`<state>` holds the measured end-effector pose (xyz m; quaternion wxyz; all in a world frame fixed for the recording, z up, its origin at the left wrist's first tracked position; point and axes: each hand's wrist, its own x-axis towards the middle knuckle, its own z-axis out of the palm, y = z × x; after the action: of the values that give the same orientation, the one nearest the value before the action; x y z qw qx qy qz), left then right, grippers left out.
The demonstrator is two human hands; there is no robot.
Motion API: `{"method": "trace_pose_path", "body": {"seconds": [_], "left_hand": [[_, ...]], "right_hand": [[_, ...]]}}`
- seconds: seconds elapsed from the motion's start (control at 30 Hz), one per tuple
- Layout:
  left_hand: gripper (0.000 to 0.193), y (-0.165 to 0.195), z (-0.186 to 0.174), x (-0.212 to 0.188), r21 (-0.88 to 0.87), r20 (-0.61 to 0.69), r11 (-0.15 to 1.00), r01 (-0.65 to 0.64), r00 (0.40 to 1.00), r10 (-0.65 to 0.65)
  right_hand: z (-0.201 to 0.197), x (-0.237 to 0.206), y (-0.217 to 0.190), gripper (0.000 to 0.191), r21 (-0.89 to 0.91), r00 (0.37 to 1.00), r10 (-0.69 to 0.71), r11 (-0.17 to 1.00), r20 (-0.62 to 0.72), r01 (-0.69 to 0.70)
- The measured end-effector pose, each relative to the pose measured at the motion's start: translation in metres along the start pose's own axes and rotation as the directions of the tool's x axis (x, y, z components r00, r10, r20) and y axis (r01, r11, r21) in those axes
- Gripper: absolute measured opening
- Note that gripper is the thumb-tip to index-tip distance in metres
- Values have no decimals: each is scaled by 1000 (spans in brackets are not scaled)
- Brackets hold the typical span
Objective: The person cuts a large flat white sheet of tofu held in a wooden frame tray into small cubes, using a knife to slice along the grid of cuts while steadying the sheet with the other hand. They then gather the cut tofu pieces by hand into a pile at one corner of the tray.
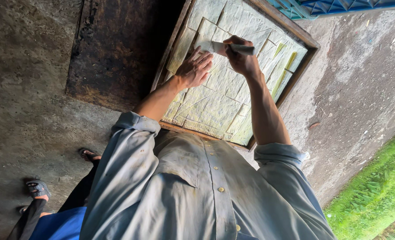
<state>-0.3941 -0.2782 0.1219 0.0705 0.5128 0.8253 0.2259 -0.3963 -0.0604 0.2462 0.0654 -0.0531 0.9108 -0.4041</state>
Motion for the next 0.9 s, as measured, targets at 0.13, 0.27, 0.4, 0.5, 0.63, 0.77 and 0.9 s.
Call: {"method": "trace_pose_path", "body": {"seconds": [0.13, 0.27, 0.4, 0.5, 0.63, 0.77, 0.9], "left_hand": [[53, 7, 0, -4, -74, 33, 997, 34, 999, -32], [52, 18, 1, -6, 23, 32, 999, 31, 999, -31], [51, 32, 7, -8, -10, 46, 1000, 15, 999, -15], [53, 41, 10, -10, -6, 77, 1000, 18, 997, -18], [53, 48, 10, -11, -21, 108, 999, 49, 993, -47], [52, 52, 6, -14, -31, 87, 998, 53, 995, -50], [52, 63, 7, -17, 44, 60, 997, 56, 996, -59]], "right_hand": [[-1, -19, -4, 12, 10, 999, 28, 1000, -23, -27], [0, -35, -9, 15, 1, 998, 68, 998, -14, -68], [1, -47, -12, 13, -29, 998, 46, 998, -35, -47], [-1, -54, -11, 12, -20, 999, 41, 999, -12, -41], [-3, -62, -7, 11, -30, 1000, -9, 1000, -10, 9], [-5, -69, -2, 11, -25, 995, -90, 996, -34, 89], [-3, -85, -2, 11, -62, 1000, -3, 998, -15, 2]]}}
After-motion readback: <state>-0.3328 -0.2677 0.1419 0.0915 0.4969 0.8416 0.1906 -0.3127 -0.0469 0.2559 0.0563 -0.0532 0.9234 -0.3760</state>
